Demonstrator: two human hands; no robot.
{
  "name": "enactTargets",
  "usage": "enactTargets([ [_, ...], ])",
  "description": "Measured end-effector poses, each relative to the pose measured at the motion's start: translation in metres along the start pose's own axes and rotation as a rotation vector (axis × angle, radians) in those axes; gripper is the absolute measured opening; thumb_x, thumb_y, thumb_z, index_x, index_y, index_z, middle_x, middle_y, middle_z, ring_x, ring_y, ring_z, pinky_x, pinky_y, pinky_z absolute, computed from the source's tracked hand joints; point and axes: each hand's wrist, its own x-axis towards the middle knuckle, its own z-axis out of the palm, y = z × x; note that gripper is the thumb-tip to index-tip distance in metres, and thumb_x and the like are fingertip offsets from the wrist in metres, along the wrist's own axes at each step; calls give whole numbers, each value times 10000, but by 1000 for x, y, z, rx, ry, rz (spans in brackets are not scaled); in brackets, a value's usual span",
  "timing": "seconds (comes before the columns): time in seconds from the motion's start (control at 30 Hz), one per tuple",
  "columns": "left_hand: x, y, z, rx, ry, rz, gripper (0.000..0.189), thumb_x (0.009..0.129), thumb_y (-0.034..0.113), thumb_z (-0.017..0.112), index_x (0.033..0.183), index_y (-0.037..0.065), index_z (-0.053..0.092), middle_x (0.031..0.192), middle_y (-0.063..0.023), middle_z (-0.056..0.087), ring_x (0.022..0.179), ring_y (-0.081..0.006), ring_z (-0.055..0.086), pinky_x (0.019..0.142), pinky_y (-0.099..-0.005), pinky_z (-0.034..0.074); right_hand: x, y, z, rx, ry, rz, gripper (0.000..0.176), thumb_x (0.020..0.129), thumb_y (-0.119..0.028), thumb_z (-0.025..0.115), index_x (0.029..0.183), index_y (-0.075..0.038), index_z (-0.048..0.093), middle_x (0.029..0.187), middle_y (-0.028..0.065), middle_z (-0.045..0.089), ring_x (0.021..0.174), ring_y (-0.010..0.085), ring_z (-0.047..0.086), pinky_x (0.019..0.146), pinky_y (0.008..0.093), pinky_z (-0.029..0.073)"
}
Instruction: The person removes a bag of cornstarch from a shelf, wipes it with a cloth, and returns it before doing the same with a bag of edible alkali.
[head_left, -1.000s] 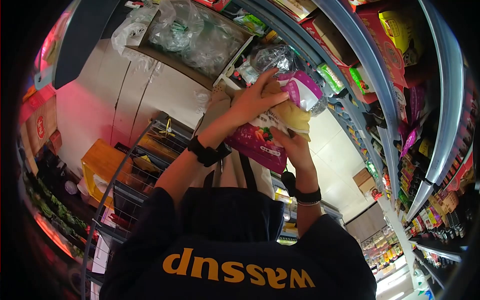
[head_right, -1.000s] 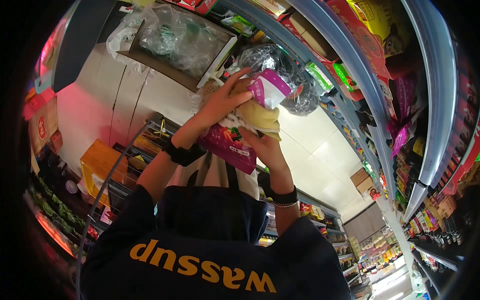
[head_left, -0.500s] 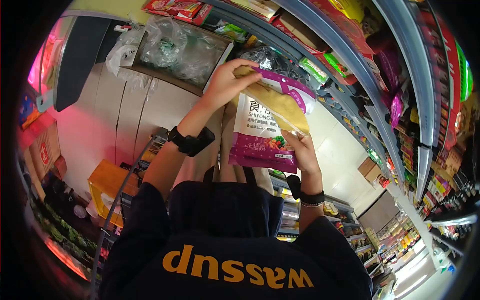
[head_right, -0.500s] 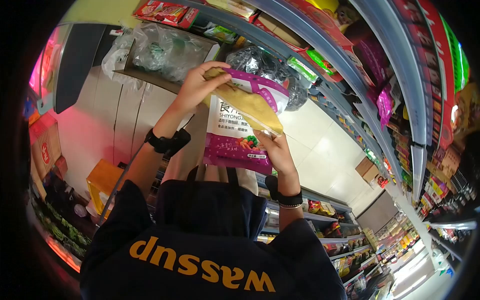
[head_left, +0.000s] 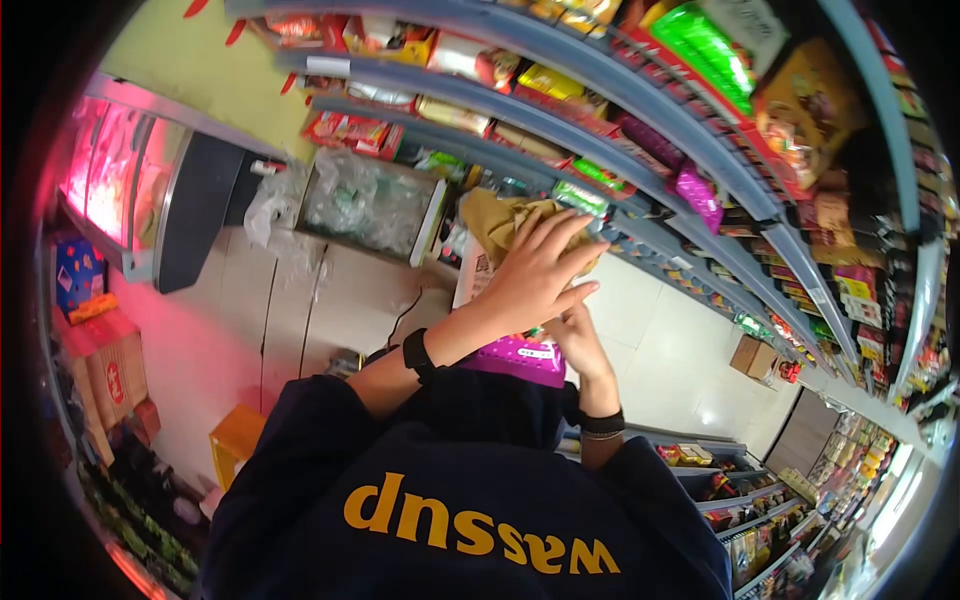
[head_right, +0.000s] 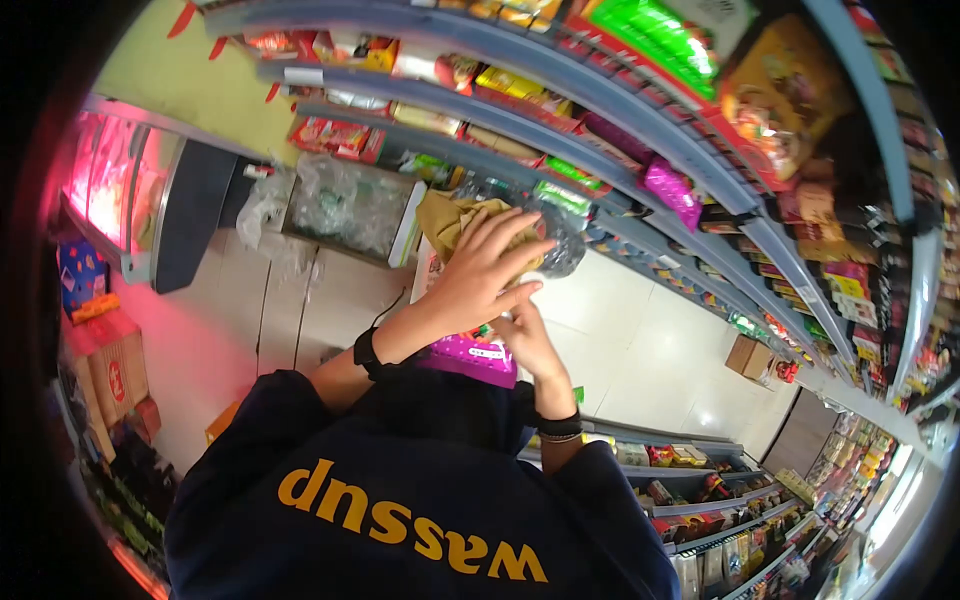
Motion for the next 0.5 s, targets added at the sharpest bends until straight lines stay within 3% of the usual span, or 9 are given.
enactTargets([
  [0.07, 7, 4, -2, 103, -10, 42, 346, 757, 227, 574, 1072, 101, 508, 1136, -115, 447, 1058, -289, 418, 898, -380, 326, -12, -13, 7, -112, 73, -100, 360, 779, -11, 516, 1126, -20, 420, 879, 59, 532, 580, 75, 507, 503, 200, 428],
  [0.13, 13, -4, -4, -165, -121, -45, 322, 760, 248, 575, 1043, 107, 514, 1030, -106, 519, 959, -274, 498, 817, -352, 396, -27, -16, 6, -206, 90, -105, 359, 780, -27, 523, 1125, -21, 424, 753, 63, 544, 552, 60, 474, 484, 201, 387],
  [0.17, 15, -7, -6, -209, -141, -62, 304, 766, 251, 574, 1030, 111, 514, 918, -100, 573, 851, -266, 556, 723, -333, 441, -37, -23, 7, -259, 82, -102, 367, 774, -22, 520, 1128, -25, 422, 737, 80, 546, 540, 72, 477, 486, 215, 391],
  [0.27, 20, -13, -19, -502, -495, -359, 323, 768, 278, 583, 1037, 117, 508, 880, -77, 605, 821, -224, 589, 703, -304, 446, -54, -30, 4, -402, 57, -184, 374, 767, -9, 526, 1128, -29, 427, 748, 75, 544, 560, 65, 460, 502, 216, 387],
  [0.37, 20, -12, -19, -538, -530, -392, 349, 751, 287, 609, 1024, 93, 511, 863, -61, 606, 813, -173, 587, 692, -275, 445, -55, -25, -1, -533, 33, -314, 383, 762, 0, 533, 1129, -28, 430, 758, 57, 540, 584, 49, 434, 519, 210, 380],
  [0.4, 18, -13, -14, -541, -539, -382, 349, 751, 287, 609, 1024, 93, 511, 863, -61, 606, 813, -173, 587, 692, -275, 445, -55, -26, -1, -584, 32, -376, 392, 758, 2, 531, 1135, -27, 427, 742, 60, 538, 578, 52, 429, 520, 217, 380],
  [0.43, 15, -15, -7, -590, -383, -334, 348, 741, 275, 623, 1005, 76, 513, 849, -56, 603, 798, -148, 578, 685, -265, 444, -57, -35, 1, -585, 44, -374, 392, 758, 2, 531, 1135, -27, 427, 742, 60, 538, 578, 52, 429, 520, 217, 380],
  [0.47, 16, -14, -5, -638, -224, -288, 348, 732, 264, 638, 985, 59, 516, 834, -50, 600, 783, -124, 570, 678, -256, 444, -61, -49, 6, -542, 70, -228, 398, 757, 6, 529, 1139, -24, 424, 747, 54, 541, 575, 52, 426, 518, 214, 377],
  [0.5, 18, -14, -5, -637, -151, -376, 311, 727, 213, 650, 944, 34, 517, 823, -47, 594, 768, -88, 548, 671, -241, 441, -63, -56, 8, -496, 95, -82, 404, 756, 10, 527, 1144, -21, 422, 751, 48, 544, 573, 53, 424, 516, 212, 374],
])
